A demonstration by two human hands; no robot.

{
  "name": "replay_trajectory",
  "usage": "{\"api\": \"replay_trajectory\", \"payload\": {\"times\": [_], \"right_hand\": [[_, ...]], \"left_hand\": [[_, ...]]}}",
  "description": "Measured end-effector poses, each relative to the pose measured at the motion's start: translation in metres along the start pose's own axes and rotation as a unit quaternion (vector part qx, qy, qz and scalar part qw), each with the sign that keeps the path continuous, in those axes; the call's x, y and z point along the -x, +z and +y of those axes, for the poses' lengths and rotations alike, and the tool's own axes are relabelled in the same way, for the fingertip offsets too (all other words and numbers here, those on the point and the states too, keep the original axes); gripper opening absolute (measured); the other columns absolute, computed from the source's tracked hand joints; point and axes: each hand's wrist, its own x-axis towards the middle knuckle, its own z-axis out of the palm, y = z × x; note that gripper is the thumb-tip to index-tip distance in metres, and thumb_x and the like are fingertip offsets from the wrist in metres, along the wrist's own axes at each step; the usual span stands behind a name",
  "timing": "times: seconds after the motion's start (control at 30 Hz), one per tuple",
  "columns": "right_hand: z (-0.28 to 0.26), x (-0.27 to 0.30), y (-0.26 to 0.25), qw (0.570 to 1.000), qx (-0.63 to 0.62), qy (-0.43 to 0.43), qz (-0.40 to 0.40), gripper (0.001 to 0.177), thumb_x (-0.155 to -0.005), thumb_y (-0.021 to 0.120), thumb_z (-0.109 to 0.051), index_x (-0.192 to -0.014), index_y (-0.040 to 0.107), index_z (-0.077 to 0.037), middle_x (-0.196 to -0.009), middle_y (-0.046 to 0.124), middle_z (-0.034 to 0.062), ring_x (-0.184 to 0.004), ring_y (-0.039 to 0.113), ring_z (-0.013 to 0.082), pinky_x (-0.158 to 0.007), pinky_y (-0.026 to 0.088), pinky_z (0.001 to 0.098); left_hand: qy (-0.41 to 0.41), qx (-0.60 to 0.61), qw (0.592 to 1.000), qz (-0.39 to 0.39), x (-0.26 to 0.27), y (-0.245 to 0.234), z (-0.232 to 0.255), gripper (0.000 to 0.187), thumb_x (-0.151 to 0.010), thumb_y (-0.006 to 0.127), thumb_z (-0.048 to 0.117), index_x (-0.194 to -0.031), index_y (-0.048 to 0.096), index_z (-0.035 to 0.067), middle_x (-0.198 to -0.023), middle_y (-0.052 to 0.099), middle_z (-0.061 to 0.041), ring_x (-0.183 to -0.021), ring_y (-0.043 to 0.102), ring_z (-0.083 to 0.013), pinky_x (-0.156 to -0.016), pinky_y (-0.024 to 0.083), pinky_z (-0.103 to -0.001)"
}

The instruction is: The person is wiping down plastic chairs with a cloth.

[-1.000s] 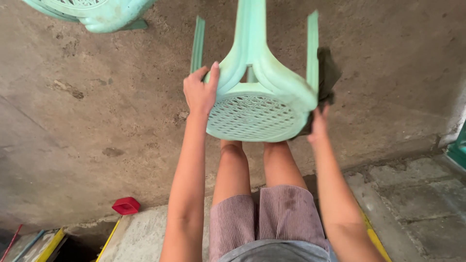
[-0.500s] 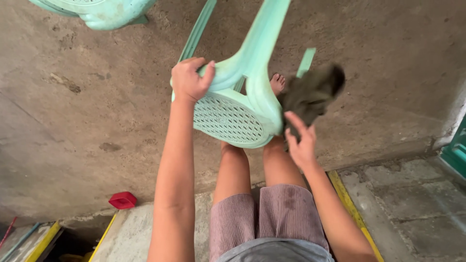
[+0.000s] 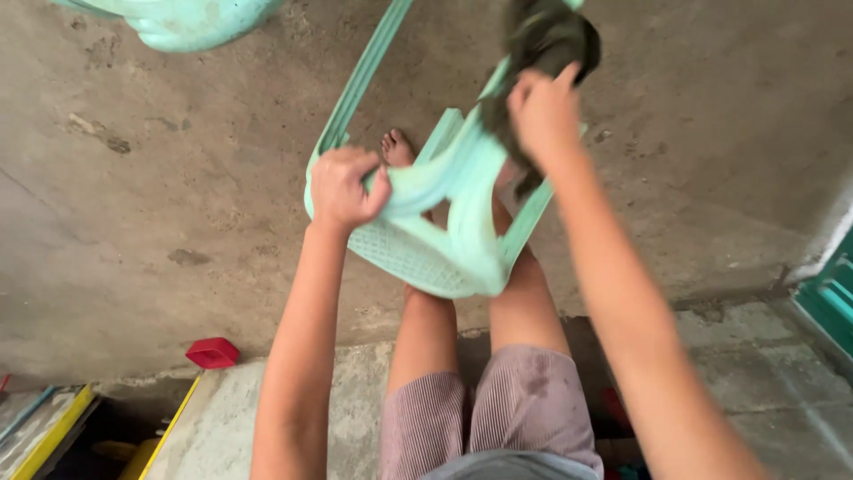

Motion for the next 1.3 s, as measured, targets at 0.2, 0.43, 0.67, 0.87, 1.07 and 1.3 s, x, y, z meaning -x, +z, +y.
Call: {"api": "replay_trajectory", "payload": {"times": [0.2,0.43,0.67,0.87,1.07,1.3], "right_hand": [[0.135,-0.107,0.037,0.994,0.069,0.045,0.079,0.023,-0.104,0.059,-0.018,-0.12,0.073,-0.01,-0.137,0.029,0.0569,-0.095,0.058,0.0638,-0.094,0.049,0.058],[0.097,-0.076,0.03,0.989,-0.039,0.104,0.094,0.054,-0.101,0.06,-0.02,-0.146,0.038,0.0,-0.115,0.065,0.0354,-0.105,0.053,0.059,-0.093,0.05,0.0534],[-0.141,0.151,0.014,0.973,0.231,-0.001,-0.023,0.034,-0.097,0.06,-0.024,-0.122,0.069,-0.003,-0.13,0.048,0.0452,-0.082,0.064,0.0489,-0.07,0.056,0.0557],[-0.155,0.155,-0.02,0.98,0.183,-0.01,-0.071,0.025,-0.093,0.063,-0.025,-0.11,0.077,-0.014,-0.117,0.055,0.0329,-0.09,0.063,0.0476,-0.074,0.056,0.0545],[-0.144,0.132,-0.028,0.998,0.032,-0.056,-0.026,0.028,-0.089,0.065,-0.02,-0.113,0.075,-0.009,-0.114,0.052,0.0387,-0.088,0.062,0.0547,-0.076,0.056,0.0542],[0.03,-0.023,0.024,0.996,0.021,0.081,0.033,0.025,-0.095,0.062,-0.011,-0.117,0.067,0.0,-0.131,0.044,0.048,-0.1,0.061,0.0577,-0.09,0.051,0.0582]], "left_hand": [[0.057,-0.002,0.998,-0.025,0.019,-0.015,-0.016,0.017,-0.079,0.067,0.023,-0.071,0.063,0.009,-0.069,0.055,-0.009,-0.07,0.057,-0.0313,-0.065,0.043,-0.042],[0.073,0.007,0.997,-0.037,0.017,-0.018,-0.024,0.018,-0.077,0.067,0.024,-0.069,0.062,0.009,-0.068,0.054,-0.008,-0.068,0.054,-0.0309,-0.065,0.042,-0.042],[0.063,0.001,0.997,-0.038,-0.004,-0.013,-0.017,0.015,-0.077,0.068,0.021,-0.071,0.063,0.009,-0.07,0.056,-0.009,-0.071,0.056,-0.0319,-0.067,0.044,-0.043],[0.067,-0.015,0.997,-0.035,-0.012,-0.008,-0.009,0.017,-0.078,0.068,0.02,-0.068,0.061,0.008,-0.069,0.056,-0.01,-0.07,0.057,-0.0325,-0.066,0.044,-0.044],[0.059,-0.005,0.998,-0.012,-0.015,-0.013,-0.014,0.016,-0.081,0.068,0.021,-0.073,0.064,0.008,-0.072,0.057,-0.009,-0.071,0.058,-0.0322,-0.067,0.045,-0.043],[0.043,-0.018,0.997,-0.059,0.013,-0.017,-0.03,0.016,-0.077,0.066,0.024,-0.067,0.064,0.01,-0.063,0.053,-0.007,-0.061,0.054,-0.0284,-0.06,0.042,-0.041]]}}
